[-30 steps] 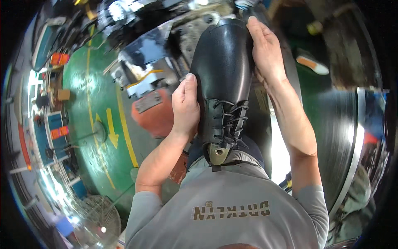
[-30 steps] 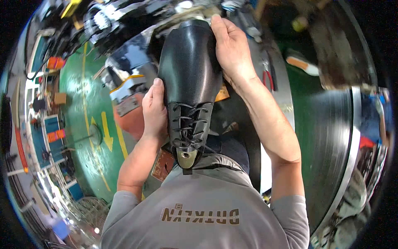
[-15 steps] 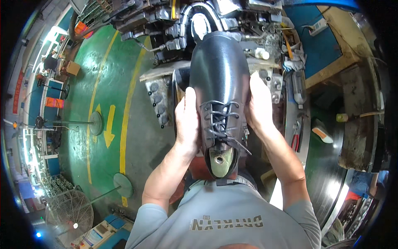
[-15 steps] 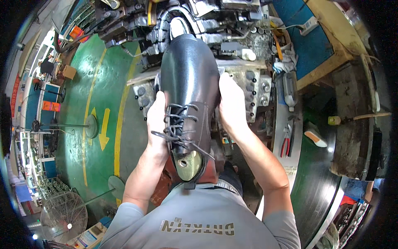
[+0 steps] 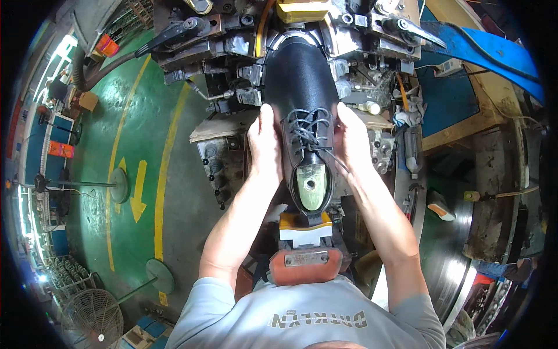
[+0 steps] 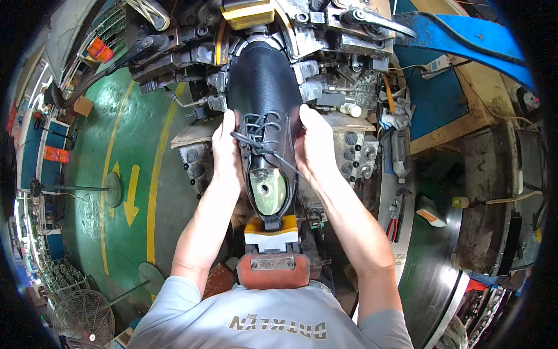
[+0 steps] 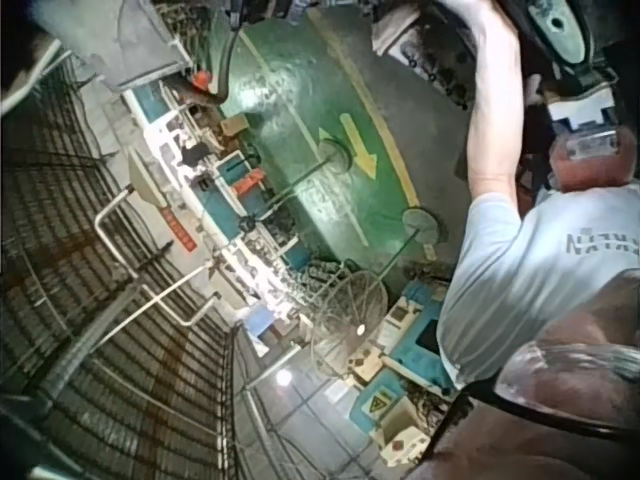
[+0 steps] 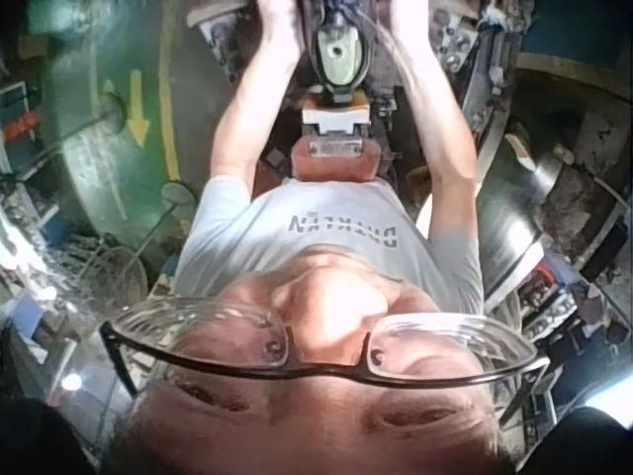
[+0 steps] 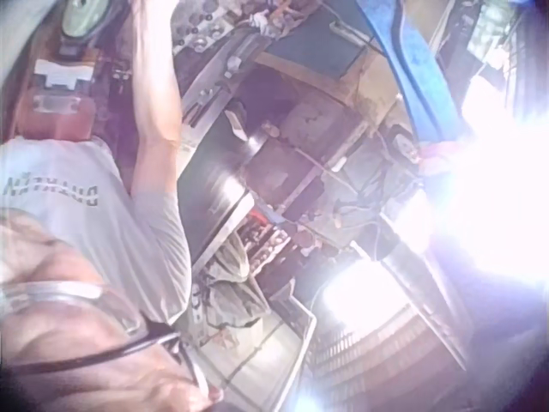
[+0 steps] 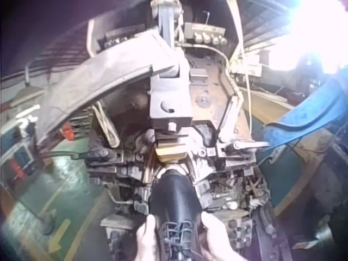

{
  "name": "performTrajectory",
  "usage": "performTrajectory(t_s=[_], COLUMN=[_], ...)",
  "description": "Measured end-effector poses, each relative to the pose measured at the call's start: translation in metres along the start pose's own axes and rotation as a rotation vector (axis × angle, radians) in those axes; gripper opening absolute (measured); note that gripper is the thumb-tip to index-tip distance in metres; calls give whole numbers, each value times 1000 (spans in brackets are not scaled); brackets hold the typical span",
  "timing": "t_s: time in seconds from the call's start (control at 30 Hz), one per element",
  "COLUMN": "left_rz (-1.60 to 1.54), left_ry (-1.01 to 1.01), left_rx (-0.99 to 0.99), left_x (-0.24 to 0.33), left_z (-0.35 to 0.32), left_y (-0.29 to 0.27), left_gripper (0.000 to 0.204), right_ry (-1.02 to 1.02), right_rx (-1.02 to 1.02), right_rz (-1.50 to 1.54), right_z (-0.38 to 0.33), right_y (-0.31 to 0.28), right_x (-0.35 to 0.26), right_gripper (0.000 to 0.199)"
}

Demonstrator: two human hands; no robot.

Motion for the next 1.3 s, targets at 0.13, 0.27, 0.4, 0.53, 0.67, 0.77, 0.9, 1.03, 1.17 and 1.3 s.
performTrajectory(t_s=[0.13,0.27,0.4,0.53,0.67,0.77,0.9,1.03,1.17,1.3], left_rz=[-19,-9,-35,-66,-29,-39,-78,-37,-20,-31], left_ry=[37,19,-46,-80,-70,-73,-102,-34,47,70], left_rx=[66,68,32,15,62,107,145,141,110,142], left_x=[7,6,13,13,5,-10,-10,-11,-22,-27], left_z=[8,13,6,8,14,26,28,30,27,27], left_y=[7,5,11,10,1,-4,-10,-13,-27,-30], left_gripper=[38,36,35,34,42,46,38,33,27,25], right_ry=[1,18,58,128,159,100,117,100,-12,-40], right_rx=[11,55,65,44,-11,6,49,50,31,95], right_rz=[20,-19,36,39,139,111,105,43,30,-73], right_z=[14,11,9,6,5,22,23,18,20,19], right_y=[9,15,19,25,33,14,13,14,6,9], right_x=[5,4,3,2,9,16,19,20,18,17], right_gripper=[18,20,21,22,26,35,34,35,22,17])
Point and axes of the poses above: each hand's wrist, its own z-axis towards the middle knuckle, its own y-axis out of the palm, x = y × z, the point moved 6 cm from there along z, towards the middle knuckle, and after that the axes turned 7 degrees about y, right-handed, at the moved point
